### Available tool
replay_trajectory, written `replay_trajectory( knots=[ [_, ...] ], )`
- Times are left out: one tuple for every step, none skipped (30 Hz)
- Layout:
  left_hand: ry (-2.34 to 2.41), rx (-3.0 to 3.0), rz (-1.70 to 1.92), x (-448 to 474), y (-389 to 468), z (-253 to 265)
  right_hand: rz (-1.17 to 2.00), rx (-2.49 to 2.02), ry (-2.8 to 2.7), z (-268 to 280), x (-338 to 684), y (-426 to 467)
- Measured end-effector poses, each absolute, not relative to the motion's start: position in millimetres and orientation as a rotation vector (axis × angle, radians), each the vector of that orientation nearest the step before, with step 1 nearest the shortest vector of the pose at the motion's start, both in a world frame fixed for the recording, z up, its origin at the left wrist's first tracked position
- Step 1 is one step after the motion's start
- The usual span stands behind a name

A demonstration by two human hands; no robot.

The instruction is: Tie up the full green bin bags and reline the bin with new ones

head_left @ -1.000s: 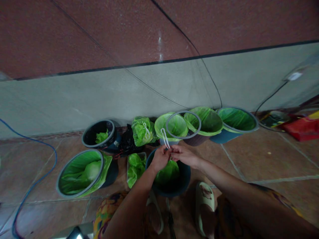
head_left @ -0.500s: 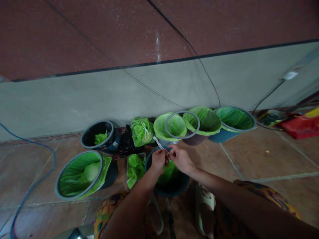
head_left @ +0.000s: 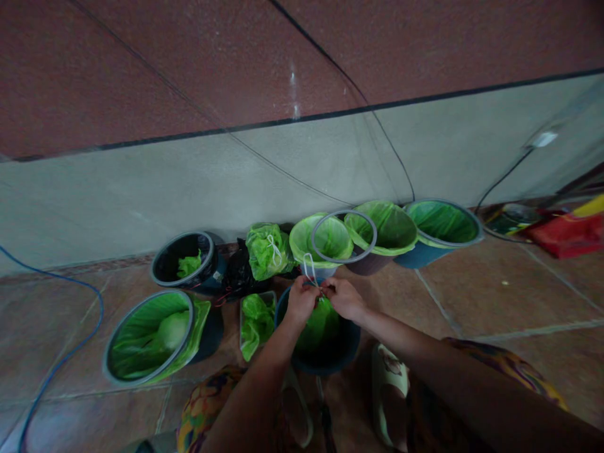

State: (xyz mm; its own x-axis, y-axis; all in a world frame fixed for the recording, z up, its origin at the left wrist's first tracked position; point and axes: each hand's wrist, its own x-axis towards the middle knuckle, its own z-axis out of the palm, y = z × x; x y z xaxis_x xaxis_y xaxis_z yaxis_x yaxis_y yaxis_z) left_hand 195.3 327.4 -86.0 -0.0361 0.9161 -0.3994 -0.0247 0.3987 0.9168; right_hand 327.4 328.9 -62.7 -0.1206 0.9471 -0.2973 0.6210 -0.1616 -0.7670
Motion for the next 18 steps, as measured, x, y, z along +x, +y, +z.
replay_trajectory(
  knots=[
    [1.392, 0.869, 0.928, 194, 328, -87, 1.264, -1.768, -1.648, -63, 328, 330],
    [1.394, 0.869, 0.919, 193, 329, -88, 1.344, -1.756, -1.556, -64, 329, 331],
    [1.396, 0.874, 0.912, 192, 329, -89, 1.426, -1.744, -1.460, -65, 330, 332],
    [1.400, 0.883, 0.906, 191, 330, -90, 1.511, -1.724, -1.362, -66, 331, 332],
    [1.404, 0.899, 0.899, 191, 330, -91, 1.600, -1.699, -1.264, -67, 332, 332],
    [1.409, 0.921, 0.892, 191, 330, -93, 1.685, -1.675, -1.171, -67, 333, 332],
    [1.413, 0.945, 0.881, 191, 330, -95, 1.759, -1.651, -1.089, -67, 334, 333],
    [1.418, 0.970, 0.870, 190, 330, -96, 1.821, -1.632, -1.021, -66, 336, 333],
    [1.429, 0.992, 0.858, 190, 330, -97, 1.869, -1.618, -0.965, -65, 337, 333],
    [1.442, 1.014, 0.847, 190, 330, -97, 1.908, -1.614, -0.921, -63, 338, 334],
    [1.459, 1.034, 0.843, 189, 330, -97, 1.940, -1.616, -0.890, -61, 339, 334],
    [1.474, 1.060, 0.844, 189, 330, -96, 1.972, -1.617, -0.872, -59, 339, 334],
    [1.488, 1.098, 0.846, 188, 330, -94, 2.009, -1.611, -0.861, -58, 340, 334],
    [1.502, 1.149, 0.848, 188, 329, -91, 2.050, -1.600, -0.852, -56, 340, 334],
    [1.516, 1.210, 0.847, 187, 328, -88, 2.094, -1.580, -0.848, -55, 341, 334],
    [1.528, 1.276, 0.845, 187, 327, -85, 2.137, -1.558, -0.842, -54, 341, 334],
    [1.538, 1.338, 0.839, 187, 326, -82, 2.176, -1.535, -0.836, -53, 342, 335],
    [1.546, 1.391, 0.834, 187, 325, -80, 2.214, -1.513, -0.825, -53, 343, 335]
  ],
)
